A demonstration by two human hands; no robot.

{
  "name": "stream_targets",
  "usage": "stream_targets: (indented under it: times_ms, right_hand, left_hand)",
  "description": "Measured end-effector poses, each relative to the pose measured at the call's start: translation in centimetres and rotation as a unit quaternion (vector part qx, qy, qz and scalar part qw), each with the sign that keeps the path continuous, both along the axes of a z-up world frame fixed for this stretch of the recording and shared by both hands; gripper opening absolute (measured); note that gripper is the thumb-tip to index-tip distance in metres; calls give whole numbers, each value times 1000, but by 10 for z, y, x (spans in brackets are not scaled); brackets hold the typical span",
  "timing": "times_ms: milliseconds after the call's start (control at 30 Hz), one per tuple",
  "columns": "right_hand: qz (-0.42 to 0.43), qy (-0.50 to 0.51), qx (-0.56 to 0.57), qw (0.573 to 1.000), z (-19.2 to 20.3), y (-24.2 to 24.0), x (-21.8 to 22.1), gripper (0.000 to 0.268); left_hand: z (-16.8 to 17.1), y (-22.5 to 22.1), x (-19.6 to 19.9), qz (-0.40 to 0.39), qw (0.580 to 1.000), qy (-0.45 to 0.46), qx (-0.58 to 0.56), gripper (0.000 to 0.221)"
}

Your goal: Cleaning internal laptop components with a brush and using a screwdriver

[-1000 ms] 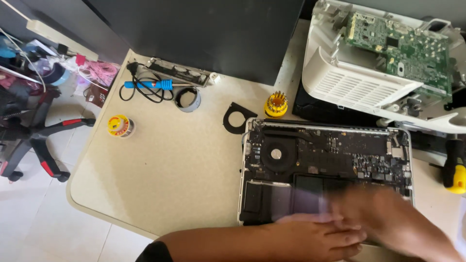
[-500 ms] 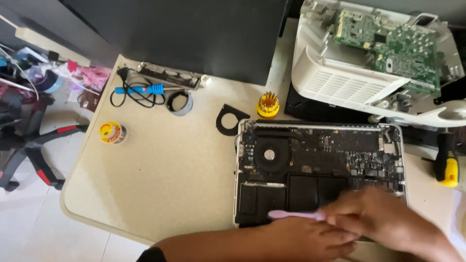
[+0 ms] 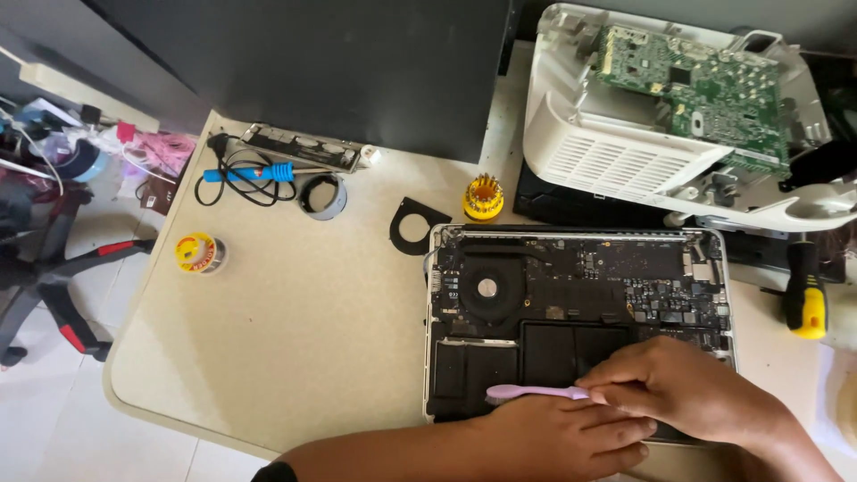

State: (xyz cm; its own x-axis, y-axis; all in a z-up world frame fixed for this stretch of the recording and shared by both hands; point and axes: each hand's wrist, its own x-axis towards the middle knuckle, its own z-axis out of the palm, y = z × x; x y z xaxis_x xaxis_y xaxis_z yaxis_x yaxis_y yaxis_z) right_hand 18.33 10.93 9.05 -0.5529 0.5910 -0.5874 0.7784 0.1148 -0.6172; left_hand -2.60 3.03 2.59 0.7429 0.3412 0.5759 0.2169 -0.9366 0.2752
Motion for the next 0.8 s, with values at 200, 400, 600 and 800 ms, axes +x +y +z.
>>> stream_targets:
  times_ms: [200,400,600,800]
  right_hand:
    - [-3,160,136,978,1,-1,14,47]
    - [-38,-265,516,814,-7,-19,2,60]
    - [-57,-56,483,872,-12,-34,-3,39]
    - [-151,-146,486,849,31,-33,30,39]
  left_hand:
    - [-17,-7,-1,-42,991,107,-71,43]
    - [7,-2,1,15,1000,-8,14,18]
    - [14,0,1,1,999,-44,0,17]
    - [14,-1,0,-29,999,30,-13,24]
